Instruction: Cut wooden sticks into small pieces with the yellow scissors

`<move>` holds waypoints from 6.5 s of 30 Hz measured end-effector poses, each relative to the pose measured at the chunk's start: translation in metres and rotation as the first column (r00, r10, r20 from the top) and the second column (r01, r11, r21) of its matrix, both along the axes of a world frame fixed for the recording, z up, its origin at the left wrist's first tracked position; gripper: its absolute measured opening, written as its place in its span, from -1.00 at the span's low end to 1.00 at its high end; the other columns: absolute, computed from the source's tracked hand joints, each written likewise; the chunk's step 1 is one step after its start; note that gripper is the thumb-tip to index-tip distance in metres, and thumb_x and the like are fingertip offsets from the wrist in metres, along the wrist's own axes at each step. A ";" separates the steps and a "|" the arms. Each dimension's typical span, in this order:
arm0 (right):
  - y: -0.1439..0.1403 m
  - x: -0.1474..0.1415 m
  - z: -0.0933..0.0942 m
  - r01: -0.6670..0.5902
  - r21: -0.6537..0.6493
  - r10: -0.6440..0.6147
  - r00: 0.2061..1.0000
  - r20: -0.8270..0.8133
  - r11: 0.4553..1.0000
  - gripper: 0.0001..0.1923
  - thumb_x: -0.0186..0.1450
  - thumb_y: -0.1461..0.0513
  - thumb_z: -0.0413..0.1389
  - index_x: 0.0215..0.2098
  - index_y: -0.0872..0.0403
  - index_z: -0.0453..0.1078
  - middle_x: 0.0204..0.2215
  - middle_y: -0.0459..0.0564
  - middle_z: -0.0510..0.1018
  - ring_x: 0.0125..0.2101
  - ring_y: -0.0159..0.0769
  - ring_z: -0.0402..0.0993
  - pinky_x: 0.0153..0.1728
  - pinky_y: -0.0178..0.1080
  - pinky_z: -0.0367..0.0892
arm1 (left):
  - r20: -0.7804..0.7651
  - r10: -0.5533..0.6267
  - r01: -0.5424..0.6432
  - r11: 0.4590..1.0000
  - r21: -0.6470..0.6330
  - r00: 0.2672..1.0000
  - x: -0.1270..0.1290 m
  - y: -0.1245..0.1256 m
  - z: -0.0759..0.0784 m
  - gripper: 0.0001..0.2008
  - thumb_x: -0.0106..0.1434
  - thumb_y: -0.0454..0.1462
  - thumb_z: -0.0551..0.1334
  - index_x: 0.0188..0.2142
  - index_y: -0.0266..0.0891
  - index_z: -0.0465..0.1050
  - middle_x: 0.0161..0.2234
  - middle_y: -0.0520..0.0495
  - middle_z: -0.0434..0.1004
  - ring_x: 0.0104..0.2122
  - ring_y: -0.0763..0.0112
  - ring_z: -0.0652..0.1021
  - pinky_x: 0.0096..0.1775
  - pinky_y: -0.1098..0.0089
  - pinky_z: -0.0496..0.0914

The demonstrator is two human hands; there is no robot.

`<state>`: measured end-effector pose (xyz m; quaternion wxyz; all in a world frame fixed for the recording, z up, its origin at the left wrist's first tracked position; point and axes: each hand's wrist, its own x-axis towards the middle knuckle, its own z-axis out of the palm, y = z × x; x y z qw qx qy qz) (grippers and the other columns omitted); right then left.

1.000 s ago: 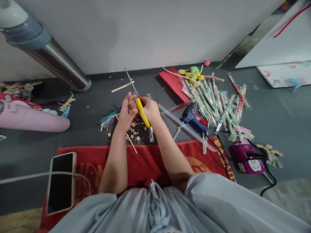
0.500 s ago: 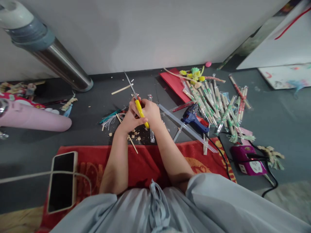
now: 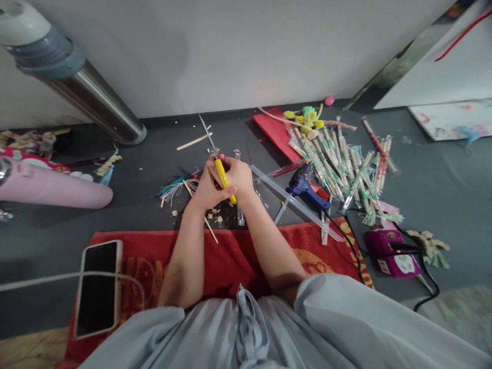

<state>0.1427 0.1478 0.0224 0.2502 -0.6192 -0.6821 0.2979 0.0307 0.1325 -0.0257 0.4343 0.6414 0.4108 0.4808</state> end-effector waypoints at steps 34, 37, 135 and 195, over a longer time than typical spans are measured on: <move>0.004 0.022 0.015 -0.031 0.152 0.014 0.993 0.113 0.988 -0.60 0.24 0.01 0.02 -0.12 0.12 0.37 -0.21 0.07 0.53 -0.19 -0.16 0.45 -0.17 -0.18 0.26 | 0.148 0.514 -0.525 0.850 0.043 0.845 -0.024 0.017 -0.005 -0.30 0.08 0.16 0.21 0.14 0.00 0.13 0.03 -0.13 0.37 0.03 0.28 0.46 -0.05 0.28 0.42; 0.004 0.028 0.014 -0.073 0.180 0.053 0.992 0.114 0.981 -0.60 0.21 0.08 0.06 -0.07 0.14 0.37 -0.19 0.08 0.53 -0.17 -0.14 0.45 -0.12 -0.17 0.26 | 0.104 0.604 -0.613 0.780 0.125 0.790 -0.020 0.013 0.003 -0.48 0.09 0.04 0.28 -0.02 -0.10 0.33 -0.03 -0.10 0.43 -0.03 0.30 0.48 -0.08 0.30 0.42; 0.008 0.045 0.005 -0.272 0.104 0.239 0.939 0.248 0.957 -0.46 0.16 -0.11 0.06 -0.10 0.10 0.42 -0.24 0.07 0.56 -0.25 -0.11 0.46 -0.28 -0.19 0.26 | -0.362 0.644 -0.473 0.753 0.457 0.675 -0.020 0.001 0.016 -0.85 0.22 -0.22 0.16 -0.40 -0.18 0.49 -0.41 -0.05 0.54 -0.30 0.38 0.51 -0.17 0.33 0.38; 0.003 0.034 0.002 -0.322 0.164 0.301 0.943 0.141 0.932 -0.33 0.24 -0.25 -0.17 -0.10 0.14 0.25 -0.17 0.16 0.49 -0.18 -0.14 0.42 -0.20 -0.20 0.25 | -0.107 0.751 -0.645 0.623 0.443 0.652 -0.015 0.001 0.020 -0.78 0.22 -0.17 0.20 -0.45 -0.23 0.52 -0.50 0.02 0.56 -0.42 0.50 0.55 -0.28 0.45 0.40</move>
